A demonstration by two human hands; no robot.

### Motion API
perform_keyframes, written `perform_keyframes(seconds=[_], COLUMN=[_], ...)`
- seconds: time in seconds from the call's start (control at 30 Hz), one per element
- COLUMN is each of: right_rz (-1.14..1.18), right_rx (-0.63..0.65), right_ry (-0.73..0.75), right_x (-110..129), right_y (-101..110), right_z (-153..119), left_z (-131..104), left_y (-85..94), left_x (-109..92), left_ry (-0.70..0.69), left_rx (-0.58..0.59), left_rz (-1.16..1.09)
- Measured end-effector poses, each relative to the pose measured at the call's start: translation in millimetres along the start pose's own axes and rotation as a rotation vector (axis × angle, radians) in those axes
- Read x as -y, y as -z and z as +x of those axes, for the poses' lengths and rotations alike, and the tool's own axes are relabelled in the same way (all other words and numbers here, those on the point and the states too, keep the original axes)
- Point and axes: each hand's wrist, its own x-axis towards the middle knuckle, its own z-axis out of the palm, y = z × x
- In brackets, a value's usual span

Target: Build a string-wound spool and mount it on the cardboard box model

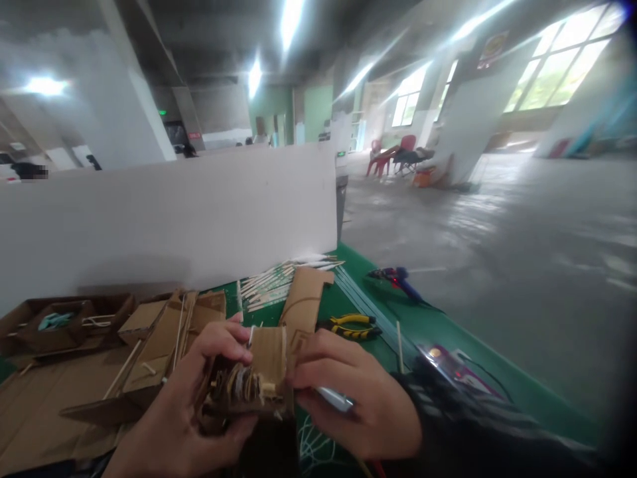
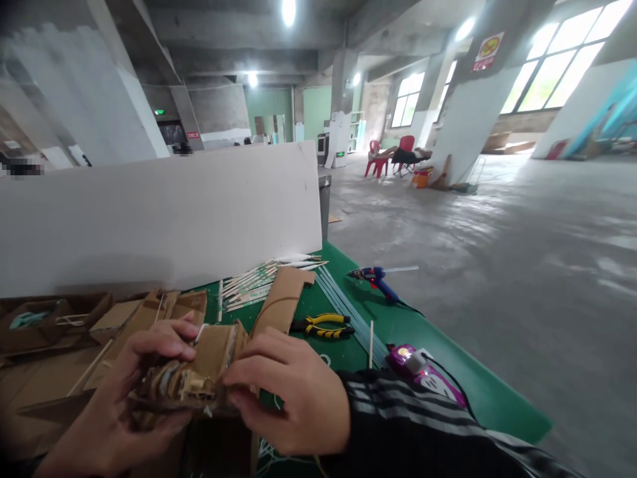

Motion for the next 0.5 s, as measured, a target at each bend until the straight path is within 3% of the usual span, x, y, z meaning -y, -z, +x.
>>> perform_keyframes(seconds=[0.5], right_rz=[-0.015], right_rx=[0.239], right_ry=[0.176], right_x=[-22], right_y=[7], right_z=[20], left_z=[-2], left_y=[1.8], left_x=[7], left_ry=[0.055], left_rx=[0.037], left_rz=[-0.008])
